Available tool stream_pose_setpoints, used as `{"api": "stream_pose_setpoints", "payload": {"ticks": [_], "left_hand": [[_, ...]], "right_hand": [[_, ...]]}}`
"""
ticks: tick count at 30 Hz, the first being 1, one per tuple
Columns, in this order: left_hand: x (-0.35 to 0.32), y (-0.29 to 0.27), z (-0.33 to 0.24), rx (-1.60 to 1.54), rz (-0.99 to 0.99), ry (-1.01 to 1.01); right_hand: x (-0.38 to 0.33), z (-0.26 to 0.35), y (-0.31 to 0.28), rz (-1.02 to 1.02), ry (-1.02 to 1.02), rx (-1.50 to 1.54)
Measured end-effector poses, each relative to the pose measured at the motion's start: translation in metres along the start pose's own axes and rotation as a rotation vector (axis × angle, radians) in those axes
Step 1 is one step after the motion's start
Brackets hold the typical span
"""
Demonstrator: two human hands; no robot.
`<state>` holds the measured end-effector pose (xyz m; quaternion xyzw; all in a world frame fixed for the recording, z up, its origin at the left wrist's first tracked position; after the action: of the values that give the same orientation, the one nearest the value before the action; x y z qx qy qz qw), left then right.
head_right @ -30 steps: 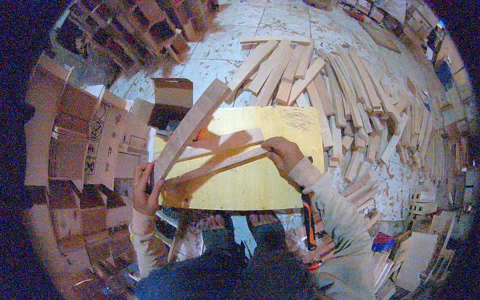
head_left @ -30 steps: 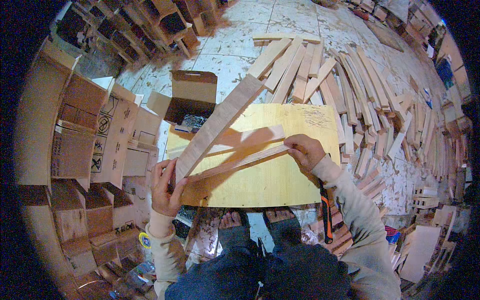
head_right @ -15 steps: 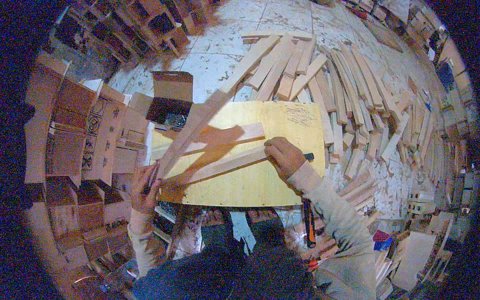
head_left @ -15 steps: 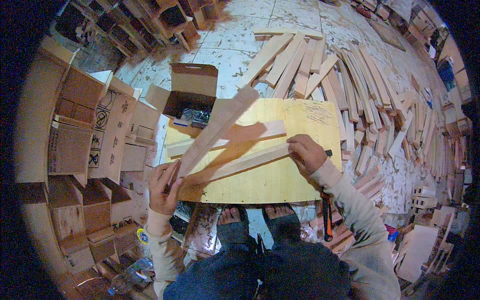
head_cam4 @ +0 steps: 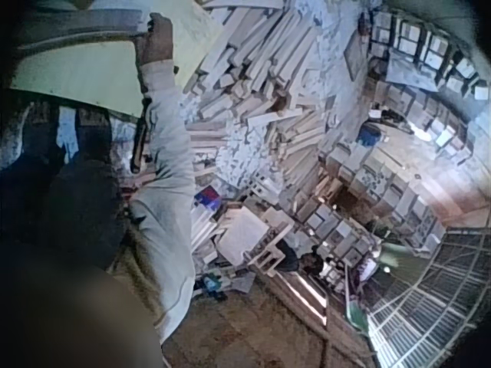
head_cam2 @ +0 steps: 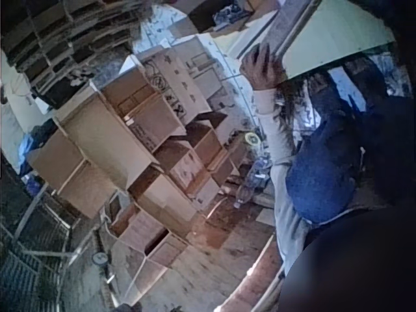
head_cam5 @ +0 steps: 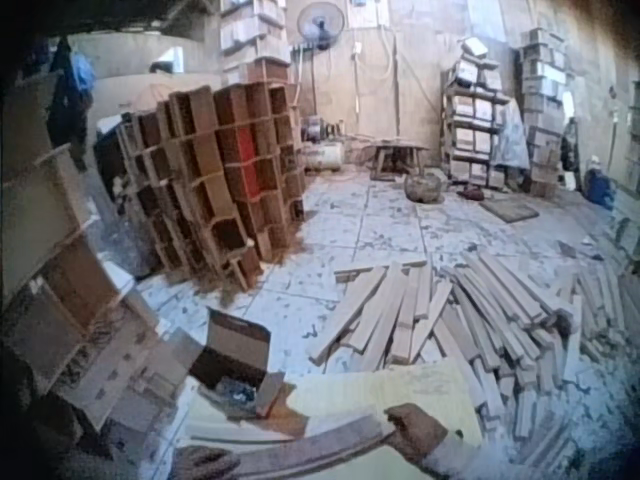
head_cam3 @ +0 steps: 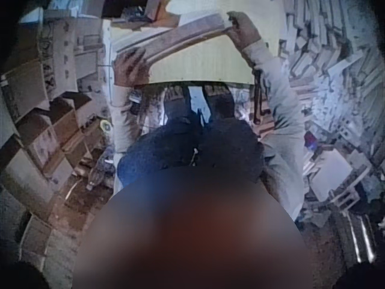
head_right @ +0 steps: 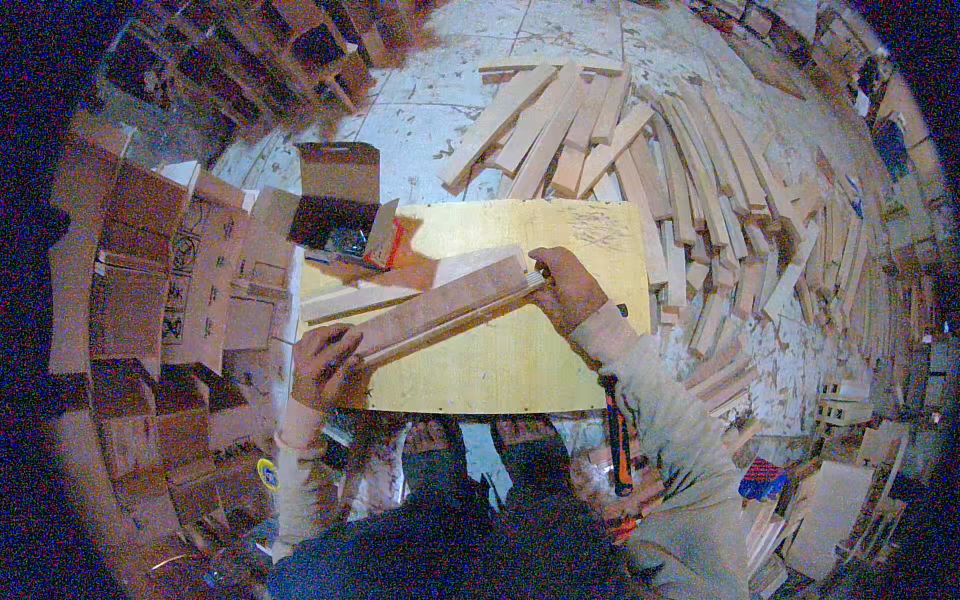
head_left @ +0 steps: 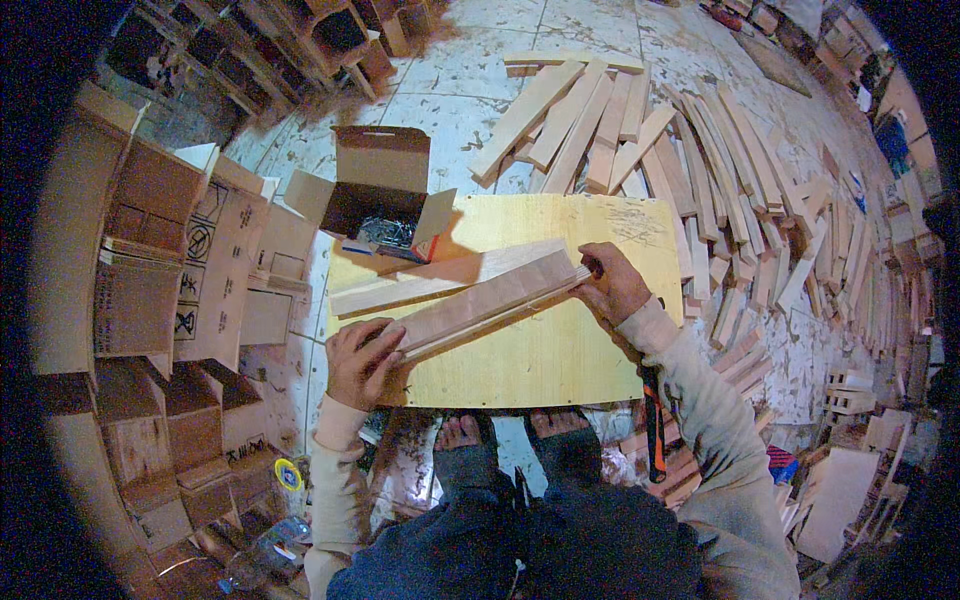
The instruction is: The person repeatedly hammers small wooden planks on a yellow workbench using a hammer. They pick up planks, position them, strike them, and set them aside, continuing this cycle throughout the clip.
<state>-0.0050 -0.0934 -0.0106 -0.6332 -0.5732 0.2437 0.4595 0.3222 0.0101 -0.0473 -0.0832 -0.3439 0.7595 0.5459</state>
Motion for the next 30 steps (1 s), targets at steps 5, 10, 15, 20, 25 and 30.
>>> {"api": "stream_pose_setpoints", "payload": {"ticks": [5,10,15,20,25,30], "left_hand": [[-0.01,0.007,-0.001,0.066,-0.05,0.041],[-0.054,-0.018,-0.004,0.351,-0.463,-0.156],[-0.095,-0.009,0.001,0.377,-0.488,-0.264],[-0.097,-0.005,0.053,-0.072,-0.621,-0.567],[-0.084,0.001,0.052,-0.191,-0.705,-0.467],[-0.09,0.005,0.063,-0.259,-0.708,-0.584]], "right_hand": [[-0.008,0.016,0.006,0.013,-0.165,-0.124],[-0.018,0.02,0.004,-0.134,-0.147,-0.131],[-0.022,0.017,0.0,-0.214,-0.053,-0.153],[-0.026,0.014,-0.008,-0.336,0.026,-0.19],[-0.031,0.013,-0.01,-0.398,0.084,-0.214],[-0.03,0.016,-0.011,-0.424,0.075,-0.15]]}}
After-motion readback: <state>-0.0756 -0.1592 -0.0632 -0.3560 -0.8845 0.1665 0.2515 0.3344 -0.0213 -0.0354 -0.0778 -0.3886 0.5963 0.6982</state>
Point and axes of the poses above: each hand's wrist, its own x-axis towards the middle knuckle, its own y-axis out of the palm, z = x × y, the point moved 9 cm from there along x, towards the middle knuckle
